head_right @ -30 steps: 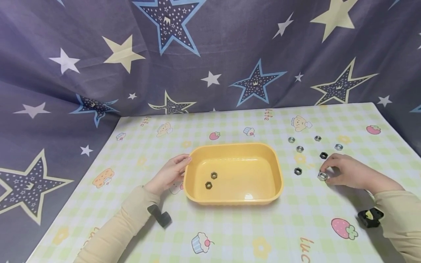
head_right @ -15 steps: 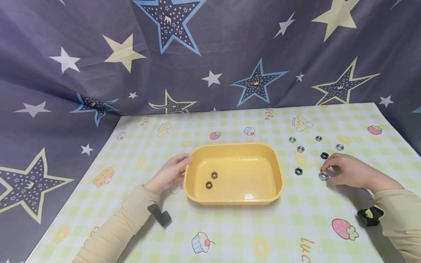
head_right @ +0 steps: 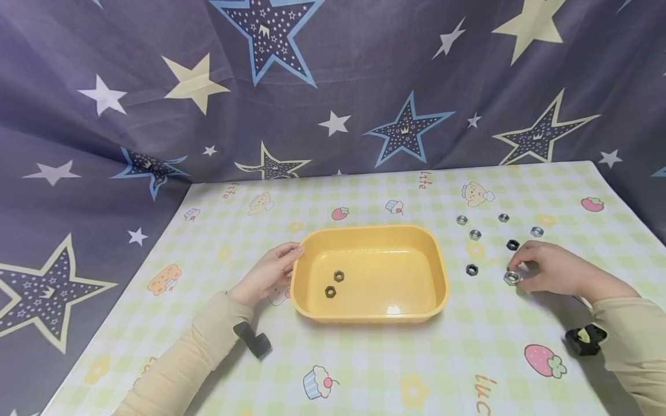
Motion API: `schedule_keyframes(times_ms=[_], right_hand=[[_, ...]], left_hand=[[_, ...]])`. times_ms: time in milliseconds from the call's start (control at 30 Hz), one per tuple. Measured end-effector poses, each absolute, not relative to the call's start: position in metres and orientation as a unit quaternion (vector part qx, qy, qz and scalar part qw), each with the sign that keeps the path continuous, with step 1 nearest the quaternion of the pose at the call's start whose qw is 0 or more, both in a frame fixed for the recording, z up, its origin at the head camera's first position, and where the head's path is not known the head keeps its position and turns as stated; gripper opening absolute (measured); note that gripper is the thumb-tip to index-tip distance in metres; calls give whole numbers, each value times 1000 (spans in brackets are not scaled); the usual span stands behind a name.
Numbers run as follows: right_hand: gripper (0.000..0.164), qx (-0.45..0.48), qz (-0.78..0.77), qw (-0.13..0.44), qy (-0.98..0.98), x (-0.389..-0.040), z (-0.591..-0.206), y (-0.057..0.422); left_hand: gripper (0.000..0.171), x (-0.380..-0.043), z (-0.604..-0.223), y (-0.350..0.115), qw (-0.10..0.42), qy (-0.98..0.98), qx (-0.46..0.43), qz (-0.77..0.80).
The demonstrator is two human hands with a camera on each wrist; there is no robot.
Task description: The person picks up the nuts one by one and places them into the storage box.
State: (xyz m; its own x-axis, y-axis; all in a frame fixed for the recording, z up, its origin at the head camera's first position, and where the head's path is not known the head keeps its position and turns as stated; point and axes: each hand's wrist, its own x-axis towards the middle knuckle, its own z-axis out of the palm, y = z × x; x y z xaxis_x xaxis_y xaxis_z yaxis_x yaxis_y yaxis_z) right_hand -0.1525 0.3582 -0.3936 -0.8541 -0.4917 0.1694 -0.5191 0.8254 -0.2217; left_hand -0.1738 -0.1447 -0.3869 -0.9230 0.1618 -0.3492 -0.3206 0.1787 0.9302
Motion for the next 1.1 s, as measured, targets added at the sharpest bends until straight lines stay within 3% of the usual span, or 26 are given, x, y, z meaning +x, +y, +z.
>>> schedule_keyframes(times_ms=[1100], right_hand=[[39, 282, 152, 76, -944, -153, -398, 359]], left_hand=[[36, -174, -388, -144, 190, 741, -50, 643]])
